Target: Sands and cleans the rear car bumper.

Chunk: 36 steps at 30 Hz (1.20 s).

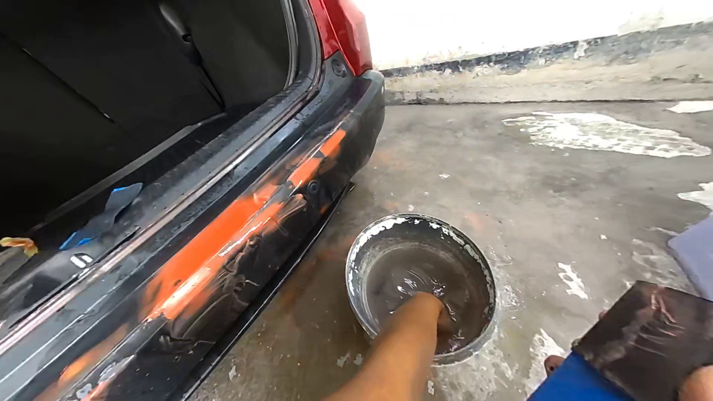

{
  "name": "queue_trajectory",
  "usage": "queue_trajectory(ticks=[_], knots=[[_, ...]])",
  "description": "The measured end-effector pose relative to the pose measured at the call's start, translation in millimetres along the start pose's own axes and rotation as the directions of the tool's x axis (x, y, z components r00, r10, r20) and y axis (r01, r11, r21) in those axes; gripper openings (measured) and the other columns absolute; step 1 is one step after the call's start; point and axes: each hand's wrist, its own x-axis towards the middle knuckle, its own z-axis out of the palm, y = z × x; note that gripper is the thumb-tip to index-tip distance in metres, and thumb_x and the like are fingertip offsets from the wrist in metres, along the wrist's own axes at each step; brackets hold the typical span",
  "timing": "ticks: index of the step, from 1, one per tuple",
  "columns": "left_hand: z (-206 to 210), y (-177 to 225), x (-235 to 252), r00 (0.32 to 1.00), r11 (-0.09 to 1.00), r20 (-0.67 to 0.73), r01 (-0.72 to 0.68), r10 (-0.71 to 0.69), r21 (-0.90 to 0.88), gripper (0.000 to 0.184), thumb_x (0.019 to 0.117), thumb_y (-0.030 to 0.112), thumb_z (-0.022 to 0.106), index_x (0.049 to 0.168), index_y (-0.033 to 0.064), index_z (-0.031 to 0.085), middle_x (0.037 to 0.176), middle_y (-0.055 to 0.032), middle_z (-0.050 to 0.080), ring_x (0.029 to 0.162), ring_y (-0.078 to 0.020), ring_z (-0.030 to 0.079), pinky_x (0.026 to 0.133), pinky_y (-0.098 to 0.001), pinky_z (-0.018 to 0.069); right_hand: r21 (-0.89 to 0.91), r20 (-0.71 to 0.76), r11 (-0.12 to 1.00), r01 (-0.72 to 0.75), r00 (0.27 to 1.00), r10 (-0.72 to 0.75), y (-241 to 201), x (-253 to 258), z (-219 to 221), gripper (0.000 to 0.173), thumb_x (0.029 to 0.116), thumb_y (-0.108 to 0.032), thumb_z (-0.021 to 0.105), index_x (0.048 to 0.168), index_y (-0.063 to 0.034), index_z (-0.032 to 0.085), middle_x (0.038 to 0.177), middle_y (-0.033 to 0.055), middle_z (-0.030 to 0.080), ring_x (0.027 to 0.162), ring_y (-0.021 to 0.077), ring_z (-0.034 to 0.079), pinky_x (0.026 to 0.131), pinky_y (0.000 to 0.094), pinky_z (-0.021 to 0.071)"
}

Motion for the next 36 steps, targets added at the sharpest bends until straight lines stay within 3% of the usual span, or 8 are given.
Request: queue_trajectory(ticks=[8,11,15,19,22,26,30,36], knots=[[-29.5,-24.3,-21.1,0.985,0.980,-0.096,-0.125,0.141,0.156,0.049,0.0959,0.042,0.061,0.117,-0.0011,0.070,0.127,-0.0248,0.066,0.122,-0.0436,0.061,0.095,-0.0713,0.0464,0.040,0.025,0.999,0.011,1.000,-0.012,-8.5,18.9,8.4,0.018,0.1092,-0.014,0.044,0.122,-0.0056,0.054,0.101,-0.0050,0.067,0.097,0.0020,0.068,0.090,0.0216,0.0572],[-45.8,-51.5,-44.3,0.940,0.843,-0.132,-0.340,0.314,-0.417,0.040,0.1065,0.026,0.044,0.122,-0.0051,0.064,0.125,-0.0224,0.064,0.118,-0.0315,0.060,0.099,-0.0546,0.0458,0.080,0.024,0.996,0.024,0.999,-0.026,-6.3,17.9,11.0,0.018,0.1084,-0.012,0.045,0.122,-0.0045,0.055,0.103,-0.0066,0.068,0.102,-0.0003,0.067,0.095,0.0197,0.0546],[-41.9,-62.3,-53.4,0.957,0.479,-0.029,-0.170,0.288,-0.861,0.044,0.0987,0.044,0.051,0.122,0.0079,0.061,0.115,-0.0131,0.065,0.100,-0.0238,0.064,0.085,-0.0493,0.0539,0.114,0.052,0.993,-0.022,0.999,0.016,-0.7,8.7,17.0,0.019,0.1087,-0.013,0.045,0.124,-0.0059,0.053,0.102,-0.0074,0.068,0.099,-0.0009,0.068,0.092,0.0193,0.0558],[-29.7,-45.0,-67.0,0.965,0.759,0.069,-0.154,0.252,-0.632,0.051,0.0972,0.045,0.061,0.129,0.0051,0.062,0.126,-0.0164,0.063,0.110,-0.0249,0.061,0.094,-0.0496,0.0493,0.136,0.060,0.989,-0.063,0.997,0.056,-1.8,-1.0,25.1,0.019,0.1089,-0.014,0.045,0.123,-0.0066,0.055,0.101,-0.0082,0.069,0.098,-0.0013,0.068,0.091,0.0192,0.0566],[-31.6,-26.9,-84.3,0.969,0.972,0.121,-0.198,0.213,-0.123,0.051,0.1002,0.041,0.059,0.123,-0.0030,0.067,0.126,-0.0238,0.065,0.115,-0.0336,0.062,0.097,-0.0570,0.0463,0.165,0.068,0.983,-0.078,0.995,0.067,-3.9,-6.4,30.9,0.018,0.1090,-0.014,0.045,0.120,-0.0082,0.057,0.101,-0.0093,0.070,0.100,-0.0017,0.068,0.094,0.0194,0.0558],[-46.6,-20.5,-130.1,0.988,0.965,0.069,-0.149,0.137,0.214,0.056,0.0988,0.049,0.058,0.106,-0.0044,0.073,0.117,-0.0257,0.069,0.112,-0.0401,0.064,0.091,-0.0639,0.0469,0.152,0.074,0.986,-0.068,0.996,0.057,-1.6,-9.5,37.8,0.018,0.1098,-0.013,0.040,0.119,-0.0089,0.055,0.098,-0.0103,0.069,0.096,-0.0032,0.068,0.090,0.0173,0.0561],[-62.0,-58.1,-175.4,0.989,0.968,-0.053,-0.148,0.141,-0.200,0.057,0.0936,0.047,0.067,0.117,-0.0053,0.070,0.122,-0.0237,0.068,0.116,-0.0356,0.063,0.097,-0.0615,0.0461,0.129,0.068,0.991,-0.048,0.997,0.040,4.9,-7.6,38.4,0.027,0.1106,-0.013,0.037,0.134,-0.0022,0.046,0.109,-0.0068,0.066,0.102,-0.0036,0.065,0.095,0.0174,0.0538],[-63.7,-146.2,-314.0,0.791,0.491,-0.584,-0.588,0.182,-0.643,0.016,0.0934,0.023,0.060,0.095,0.0089,0.068,0.086,-0.0001,0.066,0.080,-0.0093,0.064,0.073,-0.0337,0.0548,0.004,0.064,1.000,0.008,0.998,-0.008,25.3,-14.3,52.1,0.032,0.1075,-0.012,0.049,0.135,0.0034,0.050,0.109,-0.0020,0.066,0.099,0.0024,0.066,0.092,0.0232,0.0564]])
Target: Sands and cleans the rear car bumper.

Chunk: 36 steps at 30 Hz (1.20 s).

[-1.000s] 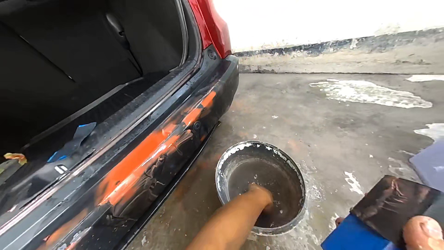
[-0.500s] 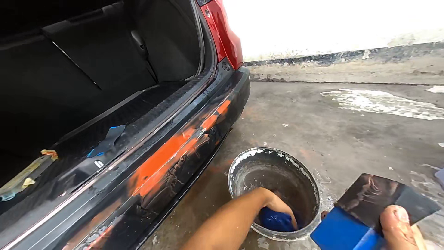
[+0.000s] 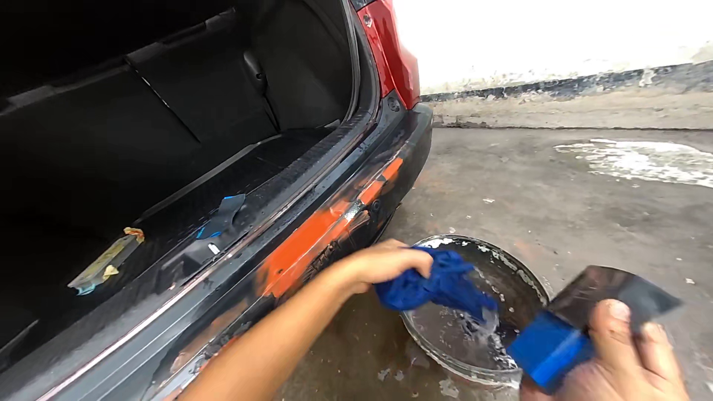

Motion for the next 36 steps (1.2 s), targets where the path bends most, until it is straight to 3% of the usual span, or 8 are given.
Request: queue_trajectory(ticks=[4,8,10,14,20,23,33,36], knots=[[-56.5,26.0,-91.4,0.912,0.871,-0.292,-0.377,0.289,-0.316,0.013,0.0839,0.020,0.058,0.084,0.0154,0.071,0.078,-0.0003,0.071,0.070,-0.0064,0.068,0.062,-0.0264,0.0574,-0.120,0.113,0.991,-0.056,0.991,0.069,43.8,-39.4,45.4,0.043,0.0960,-0.012,0.068,0.132,0.0081,0.058,0.099,0.0032,0.068,0.082,0.0033,0.066,0.074,0.0205,0.0582],[-106.5,42.7,-146.2,0.658,0.734,-0.547,-0.669,0.516,-0.113,0.019,0.0875,0.020,0.056,0.094,0.0160,0.072,0.093,-0.0019,0.075,0.084,-0.0092,0.072,0.073,-0.0305,0.0617,-0.129,0.321,0.989,-0.075,0.940,0.114,96.3,-86.4,97.8,0.042,0.0923,-0.019,0.069,0.129,0.0014,0.068,0.116,0.0128,0.069,0.099,0.0160,0.068,0.080,0.0301,0.0599],[-130.0,41.2,-152.5,0.635,0.775,-0.559,-0.632,0.533,0.022,0.029,0.0890,0.020,0.052,0.112,0.0148,0.070,0.112,-0.0059,0.074,0.099,-0.0144,0.072,0.084,-0.0354,0.0615,-0.191,0.371,0.982,-0.001,0.926,0.073,117.8,-102.3,118.6,0.044,0.0923,-0.027,0.066,0.129,-0.0046,0.070,0.121,0.0118,0.066,0.111,0.0199,0.064,0.092,0.0362,0.0571],[-156.1,8.9,-125.3,0.592,0.845,-0.605,-0.414,0.532,0.338,0.023,0.0792,0.014,0.063,0.101,0.0141,0.070,0.088,-0.0020,0.074,0.074,-0.0112,0.071,0.065,-0.0307,0.0612,-0.289,0.411,0.912,0.291,0.898,-0.156,145.2,-140.0,124.7,0.046,0.0945,-0.034,0.064,0.132,-0.0072,0.070,0.130,0.0168,0.063,0.119,0.0275,0.059,0.102,0.0451,0.0511],[-177.9,-29.9,-80.7,0.577,0.675,-0.413,-0.363,0.704,0.642,0.026,0.0762,0.015,0.071,0.102,0.0120,0.068,0.087,0.0060,0.073,0.079,-0.0031,0.071,0.071,-0.0240,0.0616,-0.233,0.421,0.890,0.391,0.866,-0.271,165.3,-122.6,127.7,0.038,0.0950,-0.025,0.066,0.130,-0.0121,0.071,0.132,0.0148,0.063,0.121,0.0246,0.061,0.099,0.0413,0.0558],[-185.5,-33.7,-83.6,0.592,0.659,-0.376,-0.381,0.713,0.649,0.026,0.0802,0.016,0.071,0.106,0.0107,0.067,0.091,0.0054,0.073,0.084,-0.0032,0.070,0.076,-0.0240,0.0613,-0.293,0.408,0.915,0.276,0.902,-0.141,155.3,-128.5,131.2,0.046,0.0988,-0.024,0.063,0.144,-0.0170,0.061,0.146,0.0086,0.056,0.131,0.0221,0.055,0.104,0.0426,0.0526],[-190.9,-32.8,-84.2,0.598,0.715,-0.416,-0.443,0.685,0.541,0.024,0.0850,0.007,0.065,0.108,0.0126,0.064,0.095,0.0054,0.072,0.087,-0.0052,0.070,0.079,-0.0255,0.0615,-0.333,0.448,0.894,0.299,0.885,-0.129,145.8,-134.1,127.8,0.047,0.1015,-0.022,0.060,0.148,-0.0167,0.056,0.151,0.0090,0.052,0.134,0.0239,0.053,0.107,0.0446,0.0503],[-192.2,-31.2,-80.7,0.586,0.711,-0.422,-0.451,0.692,0.540,0.023,0.0844,0.009,0.064,0.107,0.0144,0.064,0.093,0.0064,0.071,0.085,-0.0044,0.070,0.076,-0.0241,0.0612,-0.281,0.464,0.878,0.386,0.856,-0.228,152.7,-165.7,116.4,0.038,0.0973,-0.023,0.063,0.134,-0.0185,0.070,0.141,0.0108,0.060,0.125,0.0241,0.059,0.101,0.0430,0.0547]])
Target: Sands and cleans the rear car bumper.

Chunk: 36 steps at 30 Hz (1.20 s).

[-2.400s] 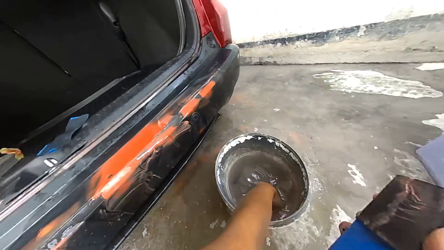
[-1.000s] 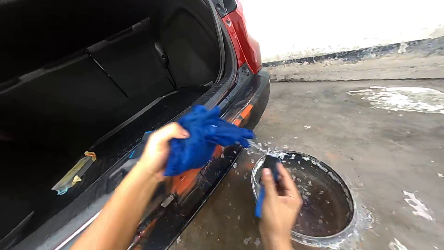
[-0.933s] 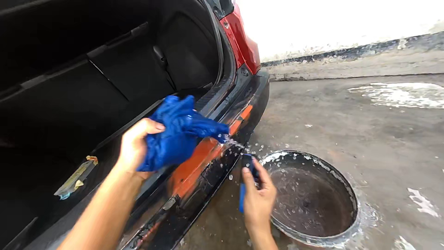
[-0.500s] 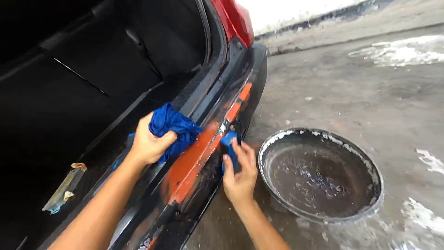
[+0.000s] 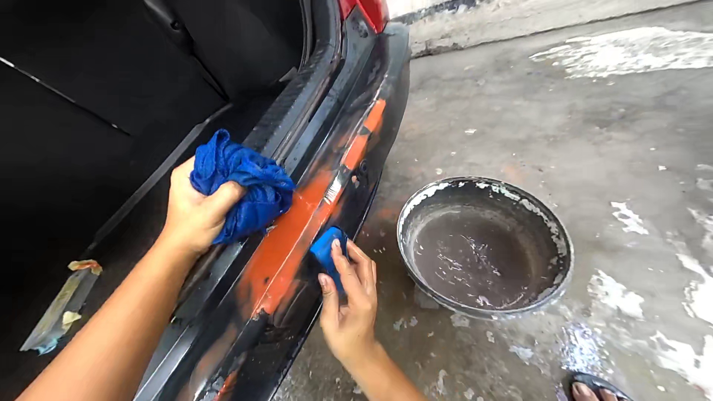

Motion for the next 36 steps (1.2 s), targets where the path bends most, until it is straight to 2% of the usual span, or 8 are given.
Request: queue_trajectory(ticks=[2,7,11,16,20,26,32,36], knots=[[-0.9,-2.1,1.1,1.000,1.000,-0.008,-0.008,0.008,-0.008,0.022,0.0845,0.009,0.065,0.105,0.0158,0.064,0.093,0.0080,0.072,0.085,-0.0032,0.070,0.077,-0.0234,0.0612,-0.017,-0.003,0.999,0.040,0.999,-0.040,16.3,18.6,0.9,0.035,0.0969,-0.025,0.065,0.132,-0.0206,0.071,0.138,0.0097,0.062,0.122,0.0227,0.061,0.098,0.0414,0.0556],[-2.1,-3.0,-6.2,1.000,0.999,0.010,-0.010,0.010,-0.038,0.024,0.0861,0.008,0.063,0.108,0.0161,0.062,0.096,0.0083,0.071,0.089,-0.0038,0.070,0.081,-0.0249,0.0608,-0.071,0.037,0.990,-0.121,0.992,0.124,-2.2,36.7,-4.6,0.049,0.1032,-0.024,0.057,0.152,-0.0190,0.053,0.150,0.0090,0.052,0.130,0.0236,0.054,0.104,0.0448,0.0509],[-3.2,-7.4,1.5,1.000,1.000,-0.024,-0.019,0.019,-0.008,0.023,0.0840,0.010,0.064,0.106,0.0166,0.064,0.093,0.0086,0.071,0.085,-0.0031,0.070,0.078,-0.0237,0.0612,-0.068,0.010,0.998,-0.010,1.000,0.011,12.8,24.0,1.0,0.041,0.0963,-0.023,0.064,0.137,-0.0192,0.067,0.139,0.0099,0.060,0.122,0.0232,0.059,0.097,0.0425,0.0555],[-2.3,-5.8,-3.5,1.000,0.999,-0.004,-0.019,0.019,-0.038,0.024,0.0856,0.008,0.063,0.108,0.0160,0.062,0.097,0.0084,0.071,0.089,-0.0040,0.070,0.081,-0.0257,0.0609,-0.065,0.015,0.988,-0.143,0.989,0.144,0.5,48.9,-1.7,0.050,0.1031,-0.024,0.057,0.152,-0.0195,0.052,0.144,0.0085,0.054,0.127,0.0229,0.055,0.101,0.0438,0.0524],[-3.0,-8.3,4.2,0.999,0.997,-0.033,-0.040,0.038,-0.072,0.022,0.0841,0.007,0.064,0.105,0.0135,0.064,0.093,0.0056,0.072,0.085,-0.0059,0.071,0.077,-0.0269,0.0619,-0.037,-0.016,0.999,-0.038,0.999,0.037,5.3,19.2,6.5,0.042,0.0963,-0.024,0.063,0.137,-0.0156,0.067,0.137,0.0115,0.061,0.123,0.0236,0.059,0.099,0.0424,0.0548],[-1.4,-6.8,0.1,0.999,0.995,0.003,-0.039,0.040,-0.093,0.023,0.0855,0.005,0.062,0.108,0.0131,0.062,0.096,0.0058,0.072,0.088,-0.0058,0.070,0.081,-0.0268,0.0613,-0.039,-0.004,0.984,-0.173,0.985,0.173,1.7,49.6,-0.5,0.050,0.1027,-0.025,0.060,0.152,-0.0177,0.052,0.136,0.0090,0.056,0.120,0.0210,0.058,0.094,0.0399,0.0559],[-3.1,-9.2,-0.4,0.999,0.995,0.001,-0.038,0.038,-0.092,0.021,0.0858,0.005,0.062,0.105,0.0136,0.064,0.093,0.0065,0.072,0.086,-0.0051,0.071,0.079,-0.0264,0.0615,-0.035,-0.030,0.997,-0.075,0.997,0.074,19.6,55.7,3.2,0.047,0.0972,-0.021,0.066,0.142,-0.0083,0.061,0.126,0.0139,0.060,0.114,0.0236,0.059,0.092,0.0386,0.0546],[-0.9,-7.6,-2.2,0.999,0.995,-0.003,-0.050,0.050,-0.091,0.021,0.0861,0.005,0.062,0.106,0.0130,0.063,0.094,0.0059,0.072,0.087,-0.0054,0.070,0.079,-0.0258,0.0609,-0.019,0.026,0.989,-0.147,0.989,0.148,-11.6,30.8,0.0,0.050,0.1031,-0.026,0.059,0.152,-0.0185,0.052,0.137,0.0090,0.055,0.123,0.0209,0.056,0.098,0.0413,0.0548]])
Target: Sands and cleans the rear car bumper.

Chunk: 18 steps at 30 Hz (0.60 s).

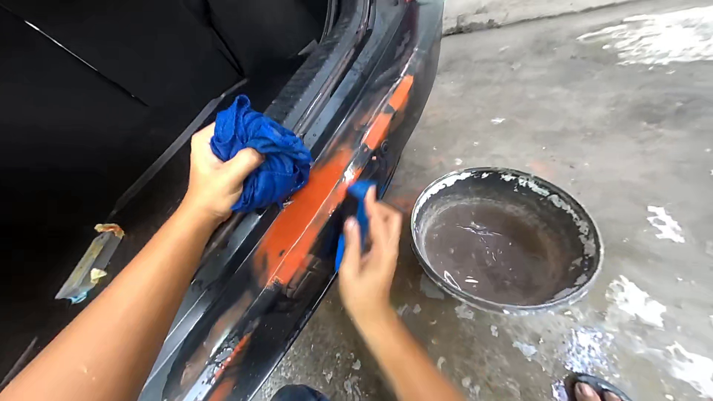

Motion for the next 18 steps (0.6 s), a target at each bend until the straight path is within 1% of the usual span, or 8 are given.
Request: queue_trajectory(ticks=[2,4,5,8,10,13,15,18], knots=[[-0.6,-1.3,3.8,1.000,1.000,-0.009,-0.009,0.009,-0.001,0.021,0.0857,0.005,0.062,0.105,0.0127,0.064,0.093,0.0056,0.072,0.086,-0.0054,0.071,0.079,-0.0255,0.0613,-0.023,-0.011,0.996,0.091,0.996,-0.091,9.5,-12.3,4.6,0.047,0.0986,-0.022,0.061,0.145,-0.0151,0.060,0.138,0.0106,0.057,0.124,0.0217,0.057,0.100,0.0417,0.0544],[-2.3,-2.7,4.2,1.000,1.000,-0.020,0.002,-0.001,0.011,0.020,0.0850,0.006,0.063,0.103,0.0136,0.065,0.092,0.0064,0.072,0.085,-0.0049,0.071,0.078,-0.0257,0.0613,-0.056,0.017,0.986,0.159,0.987,-0.159,24.9,12.6,1.4,0.045,0.0976,-0.020,0.063,0.141,-0.0107,0.062,0.138,0.0151,0.059,0.123,0.0258,0.058,0.100,0.0439,0.0531],[-2.6,-2.4,3.3,1.000,1.000,-0.015,0.012,-0.011,0.015,0.021,0.0849,0.006,0.063,0.103,0.0147,0.064,0.092,0.0076,0.072,0.085,-0.0042,0.070,0.078,-0.0254,0.0612,-0.053,0.019,0.988,0.146,0.989,-0.145,28.1,29.0,-0.8,0.046,0.0979,-0.019,0.063,0.143,-0.0094,0.060,0.138,0.0160,0.058,0.123,0.0267,0.058,0.099,0.0442,0.0535],[-1.3,-1.5,0.7,1.000,1.000,-0.001,0.006,-0.006,0.011,0.022,0.0853,0.005,0.061,0.105,0.0145,0.062,0.094,0.0075,0.072,0.087,-0.0045,0.070,0.079,-0.0258,0.0610,-0.042,0.029,0.998,0.047,0.999,-0.046,14.2,33.5,-6.3,0.049,0.1028,-0.022,0.059,0.151,-0.0152,0.053,0.147,0.0090,0.054,0.130,0.0230,0.054,0.105,0.0430,0.0507],[-1.2,-1.5,5.4,1.000,1.000,-0.015,0.002,-0.001,0.018,0.021,0.0846,0.006,0.062,0.104,0.0135,0.063,0.092,0.0063,0.072,0.085,-0.0050,0.070,0.078,-0.0259,0.0613,-0.060,0.021,0.994,0.092,0.996,-0.091,12.2,11.3,-4.2,0.047,0.1016,-0.021,0.059,0.148,-0.0155,0.057,0.151,0.0079,0.053,0.133,0.0224,0.054,0.107,0.0433,0.0499],[-1.8,-1.8,9.0,1.000,1.000,-0.022,0.010,-0.010,0.001,0.022,0.0845,0.004,0.062,0.104,0.0133,0.065,0.093,0.0064,0.073,0.086,-0.0053,0.071,0.078,-0.0265,0.0616,-0.073,0.002,0.979,0.191,0.981,-0.192,31.4,29.6,-1.2,0.044,0.0969,-0.017,0.063,0.140,-0.0096,0.063,0.142,0.0149,0.059,0.124,0.0269,0.058,0.102,0.0432,0.0516],[-1.1,-0.9,5.0,1.000,1.000,-0.001,0.014,-0.014,-0.011,0.022,0.0849,0.004,0.061,0.105,0.0139,0.063,0.094,0.0070,0.072,0.086,-0.0049,0.070,0.079,-0.0266,0.0613,-0.032,-0.020,0.990,0.134,0.991,-0.135,29.3,49.2,-1.7,0.046,0.0977,-0.015,0.062,0.143,-0.0091,0.060,0.138,0.0148,0.060,0.120,0.0258,0.060,0.097,0.0408,0.0539],[-0.7,-1.1,5.5,1.000,1.000,0.000,-0.003,0.003,-0.011,0.022,0.0845,0.004,0.061,0.105,0.0130,0.063,0.093,0.0059,0.071,0.086,-0.0052,0.070,0.079,-0.0261,0.0610,-0.007,0.036,0.999,0.035,0.999,-0.035,6.2,23.5,-6.2,0.049,0.1042,-0.023,0.056,0.152,-0.0166,0.051,0.149,0.0081,0.053,0.132,0.0219,0.054,0.104,0.0427,0.0517]])
